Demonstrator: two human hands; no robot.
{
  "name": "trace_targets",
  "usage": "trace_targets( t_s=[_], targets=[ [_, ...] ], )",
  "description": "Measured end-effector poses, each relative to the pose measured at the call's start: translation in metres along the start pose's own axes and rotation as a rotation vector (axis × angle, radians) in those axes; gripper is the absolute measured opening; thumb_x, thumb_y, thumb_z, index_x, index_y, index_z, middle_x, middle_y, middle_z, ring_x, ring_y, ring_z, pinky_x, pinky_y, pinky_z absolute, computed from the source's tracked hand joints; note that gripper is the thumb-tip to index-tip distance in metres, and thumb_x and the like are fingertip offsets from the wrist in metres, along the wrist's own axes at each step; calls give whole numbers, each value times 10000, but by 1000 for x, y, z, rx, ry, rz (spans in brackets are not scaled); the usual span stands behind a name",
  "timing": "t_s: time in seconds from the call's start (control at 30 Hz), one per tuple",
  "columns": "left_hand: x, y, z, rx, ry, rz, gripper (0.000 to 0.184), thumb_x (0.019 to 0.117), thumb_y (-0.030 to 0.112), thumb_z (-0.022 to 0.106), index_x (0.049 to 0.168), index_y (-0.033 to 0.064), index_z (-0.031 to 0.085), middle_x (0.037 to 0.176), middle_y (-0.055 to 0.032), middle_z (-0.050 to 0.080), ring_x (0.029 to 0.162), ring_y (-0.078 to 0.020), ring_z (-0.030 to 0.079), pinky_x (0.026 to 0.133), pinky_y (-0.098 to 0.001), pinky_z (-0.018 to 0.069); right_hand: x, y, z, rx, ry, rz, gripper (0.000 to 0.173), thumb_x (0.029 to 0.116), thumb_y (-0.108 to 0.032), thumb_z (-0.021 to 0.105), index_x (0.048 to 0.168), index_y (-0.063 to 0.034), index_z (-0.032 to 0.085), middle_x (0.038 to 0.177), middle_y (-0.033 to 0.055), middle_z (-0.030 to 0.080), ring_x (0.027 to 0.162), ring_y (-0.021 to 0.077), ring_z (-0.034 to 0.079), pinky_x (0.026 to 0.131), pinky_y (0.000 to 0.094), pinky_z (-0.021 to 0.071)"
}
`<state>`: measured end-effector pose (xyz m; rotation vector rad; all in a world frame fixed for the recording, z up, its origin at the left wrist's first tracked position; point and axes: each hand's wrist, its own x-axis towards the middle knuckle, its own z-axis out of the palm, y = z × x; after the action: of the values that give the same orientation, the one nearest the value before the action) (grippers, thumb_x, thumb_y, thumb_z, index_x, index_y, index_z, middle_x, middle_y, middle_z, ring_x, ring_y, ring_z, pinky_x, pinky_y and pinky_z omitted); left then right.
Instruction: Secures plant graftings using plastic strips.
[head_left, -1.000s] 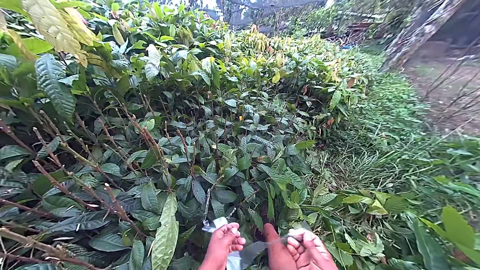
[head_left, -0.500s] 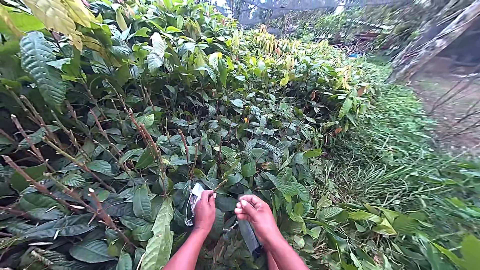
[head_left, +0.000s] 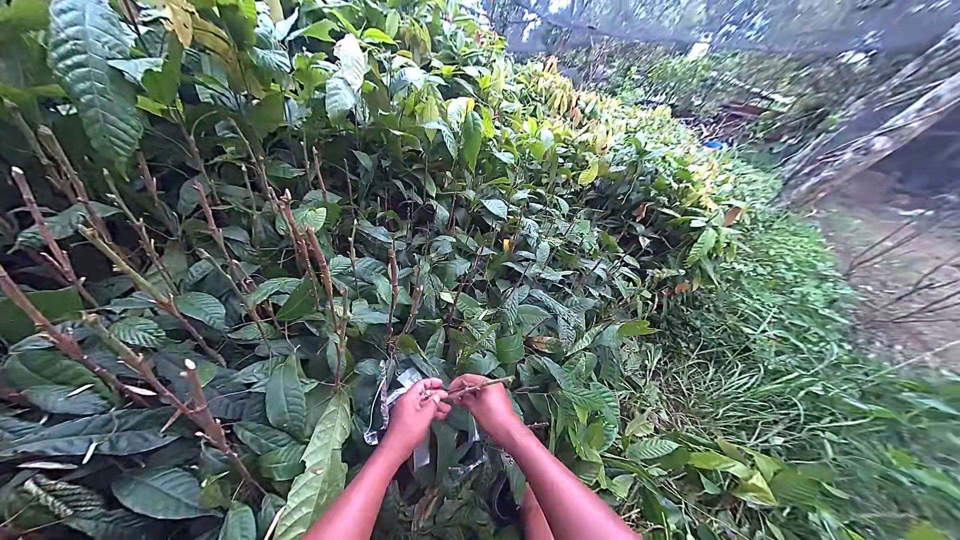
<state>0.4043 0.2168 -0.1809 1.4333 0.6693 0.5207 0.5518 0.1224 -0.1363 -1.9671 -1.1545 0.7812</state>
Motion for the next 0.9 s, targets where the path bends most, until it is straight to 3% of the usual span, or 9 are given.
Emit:
trace_targets(
  t_s=[0.07, 0.2, 0.33, 0.4, 0.53, 0.63, 0.73, 0.83, 0.9],
  targets=[
    [2, 0, -2, -138, -27, -63, 266, 1061, 78, 513, 1292, -47, 558, 1071, -152, 718, 842, -209, 746, 795, -362, 633, 3, 8, -2, 31, -45, -82, 180, 944, -32, 665, 1097, -52, 757, 1087, 77, 739, 970, 133, 698, 930, 337, 567],
    [2, -6, -11, -9, -48, 70, 191, 920, 32, 729, 1080, -31, 644, 954, -98, 746, 810, -169, 749, 799, -333, 640, 1, 1, 0, 45, -99, -61, 165, 941, -34, 679, 1089, -35, 753, 1038, 72, 744, 902, 113, 697, 876, 314, 577],
    [-2, -7, -14, 420, -11, 304, 201, 1011, 127, 603, 1131, 18, 723, 999, -78, 755, 893, -140, 733, 892, -352, 599, -5, -12, 16, 177, -93, 255, 232, 1014, -124, 626, 1210, -9, 672, 1012, 98, 737, 817, 144, 726, 797, 329, 609],
    [-3, -3, -14, 492, 5, 313, 205, 1022, 120, 569, 1112, 24, 726, 969, -85, 746, 888, -159, 722, 890, -376, 583, -16, -16, 29, 228, -36, 287, 202, 1026, -133, 613, 1180, -6, 646, 1003, 99, 727, 800, 158, 730, 770, 335, 619],
    [-5, 4, -18, 467, -68, 179, 205, 1031, 140, 575, 1128, 34, 722, 967, -69, 748, 881, -131, 717, 889, -350, 576, -83, -51, 49, -299, -40, 59, 354, 1052, -141, 513, 1364, -36, 642, 1225, 188, 708, 1128, 319, 697, 1022, 494, 535],
    [-8, -1, -21, 438, -185, 185, 204, 1017, 148, 599, 1098, 22, 738, 978, -86, 758, 907, -142, 730, 920, -355, 579, -111, -71, 56, -362, -217, -128, 314, 1012, -117, 574, 1305, -78, 680, 1072, 187, 744, 967, 350, 735, 891, 553, 572],
    [-21, 2, -11, 522, -255, 270, 242, 951, 140, 641, 1112, -15, 734, 1036, -176, 746, 1002, -275, 718, 965, -492, 541, -74, -91, 14, -153, -358, -53, 233, 1014, -132, 601, 1198, -20, 689, 991, 141, 738, 789, 250, 725, 770, 473, 609],
    [-21, -9, -15, 614, -347, 284, 238, 1013, 148, 602, 1165, 24, 737, 1138, -130, 744, 1072, -232, 711, 1022, -437, 531, -25, -79, -46, 51, -344, 36, 438, 1013, -22, 492, 1448, -74, 501, 1340, 94, 650, 924, 155, 684, 695, 342, 546],
    [-20, -11, -24, 577, -376, 284, 216, 1001, 130, 625, 1148, 25, 742, 1114, -113, 750, 1021, -190, 722, 994, -390, 547, -8, -55, -62, -123, -294, 47, 460, 1035, -23, 494, 1488, -87, 452, 1442, 75, 600, 1085, 152, 663, 819, 347, 541]
  ],
)
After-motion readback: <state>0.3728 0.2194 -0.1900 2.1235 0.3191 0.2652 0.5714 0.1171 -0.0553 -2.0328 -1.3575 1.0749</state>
